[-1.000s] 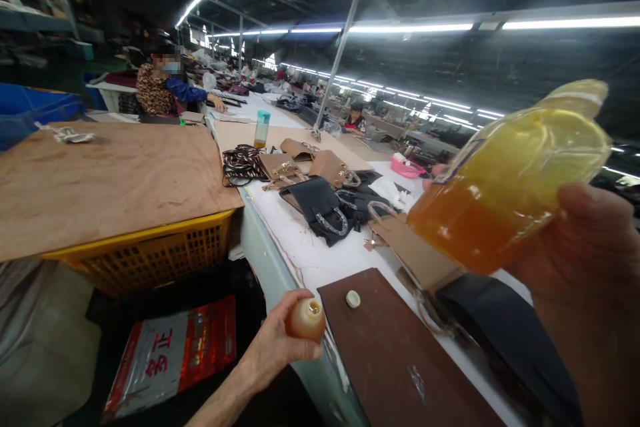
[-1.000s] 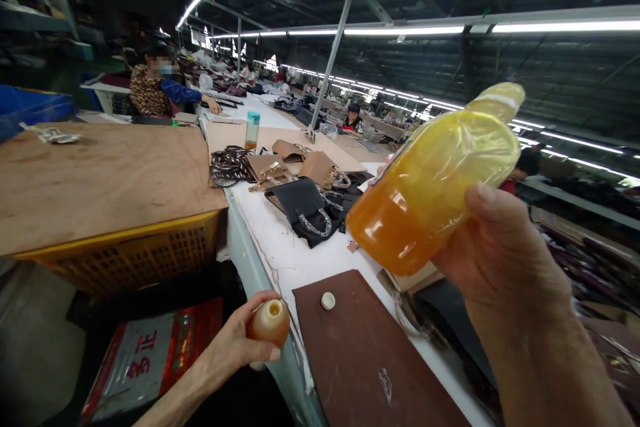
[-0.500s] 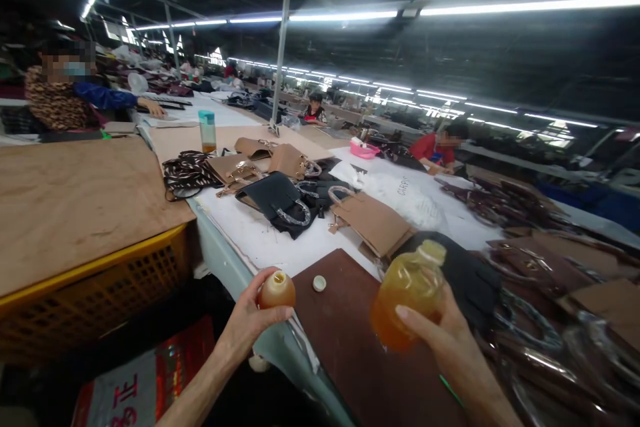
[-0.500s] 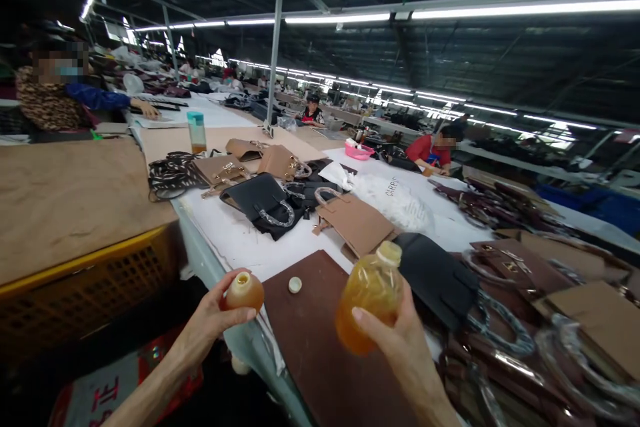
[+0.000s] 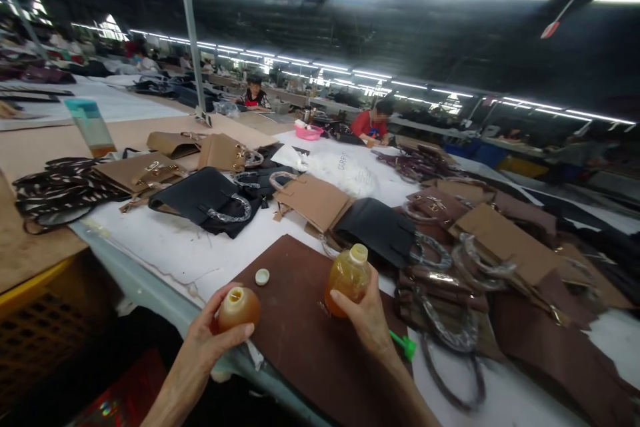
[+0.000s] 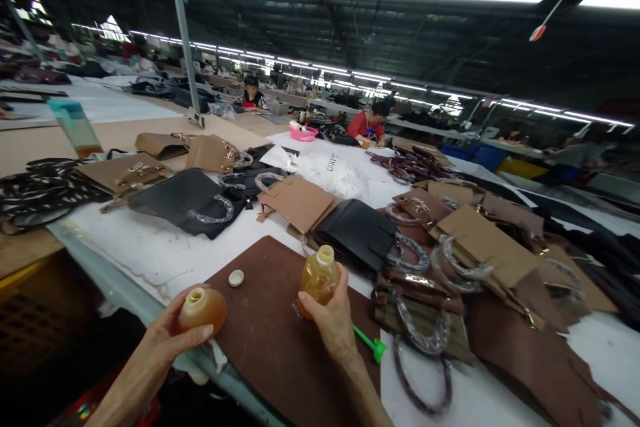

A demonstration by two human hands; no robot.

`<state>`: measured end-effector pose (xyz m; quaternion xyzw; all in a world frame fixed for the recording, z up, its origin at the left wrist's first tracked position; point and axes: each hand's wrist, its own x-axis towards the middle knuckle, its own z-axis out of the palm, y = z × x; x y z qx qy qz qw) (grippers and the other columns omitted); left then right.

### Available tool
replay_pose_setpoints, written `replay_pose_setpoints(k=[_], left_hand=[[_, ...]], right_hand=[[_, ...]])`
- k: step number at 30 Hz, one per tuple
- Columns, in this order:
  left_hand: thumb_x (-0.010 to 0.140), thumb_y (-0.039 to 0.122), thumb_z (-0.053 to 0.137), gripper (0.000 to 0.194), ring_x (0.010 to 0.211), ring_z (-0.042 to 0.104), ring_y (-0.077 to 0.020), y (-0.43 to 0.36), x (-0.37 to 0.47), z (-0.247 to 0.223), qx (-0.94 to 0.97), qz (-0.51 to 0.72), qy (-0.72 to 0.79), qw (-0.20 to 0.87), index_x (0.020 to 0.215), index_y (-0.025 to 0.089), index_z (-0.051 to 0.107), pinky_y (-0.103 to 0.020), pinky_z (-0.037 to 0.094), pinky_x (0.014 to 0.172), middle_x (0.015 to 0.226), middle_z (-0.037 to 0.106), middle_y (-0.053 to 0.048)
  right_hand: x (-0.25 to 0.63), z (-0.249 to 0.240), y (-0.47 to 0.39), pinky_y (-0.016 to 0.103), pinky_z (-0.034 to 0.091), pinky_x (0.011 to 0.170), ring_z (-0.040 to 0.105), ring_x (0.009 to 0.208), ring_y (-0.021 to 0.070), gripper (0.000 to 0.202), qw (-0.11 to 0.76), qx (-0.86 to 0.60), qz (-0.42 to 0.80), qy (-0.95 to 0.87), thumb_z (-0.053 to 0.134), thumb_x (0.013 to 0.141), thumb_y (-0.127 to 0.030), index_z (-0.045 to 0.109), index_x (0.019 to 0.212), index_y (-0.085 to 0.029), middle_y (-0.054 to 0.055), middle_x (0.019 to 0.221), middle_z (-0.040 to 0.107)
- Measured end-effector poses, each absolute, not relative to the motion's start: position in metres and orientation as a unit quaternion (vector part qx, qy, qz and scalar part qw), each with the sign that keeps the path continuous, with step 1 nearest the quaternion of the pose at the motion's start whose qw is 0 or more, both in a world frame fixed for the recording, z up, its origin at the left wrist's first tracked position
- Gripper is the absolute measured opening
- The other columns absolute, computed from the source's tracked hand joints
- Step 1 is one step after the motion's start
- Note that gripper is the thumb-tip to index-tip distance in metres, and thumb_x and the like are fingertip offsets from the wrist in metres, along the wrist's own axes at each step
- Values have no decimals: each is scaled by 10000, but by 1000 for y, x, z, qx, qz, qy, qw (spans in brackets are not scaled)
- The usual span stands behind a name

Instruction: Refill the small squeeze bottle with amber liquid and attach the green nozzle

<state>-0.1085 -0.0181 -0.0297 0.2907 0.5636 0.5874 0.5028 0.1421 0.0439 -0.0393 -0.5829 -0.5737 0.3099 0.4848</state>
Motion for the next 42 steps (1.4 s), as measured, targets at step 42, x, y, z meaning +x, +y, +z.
replay_pose_setpoints(k=[42], left_hand=[[517, 306, 780, 662, 842, 604, -170, 67, -159, -60, 381, 597, 521, 477, 1102, 206, 486, -242, 455, 791, 912, 636, 19]], right_hand=[[100, -15, -4, 322, 468, 724, 602, 798, 212, 252, 162, -612, 215, -744, 466, 801, -380, 594, 948, -220, 59, 902, 625]])
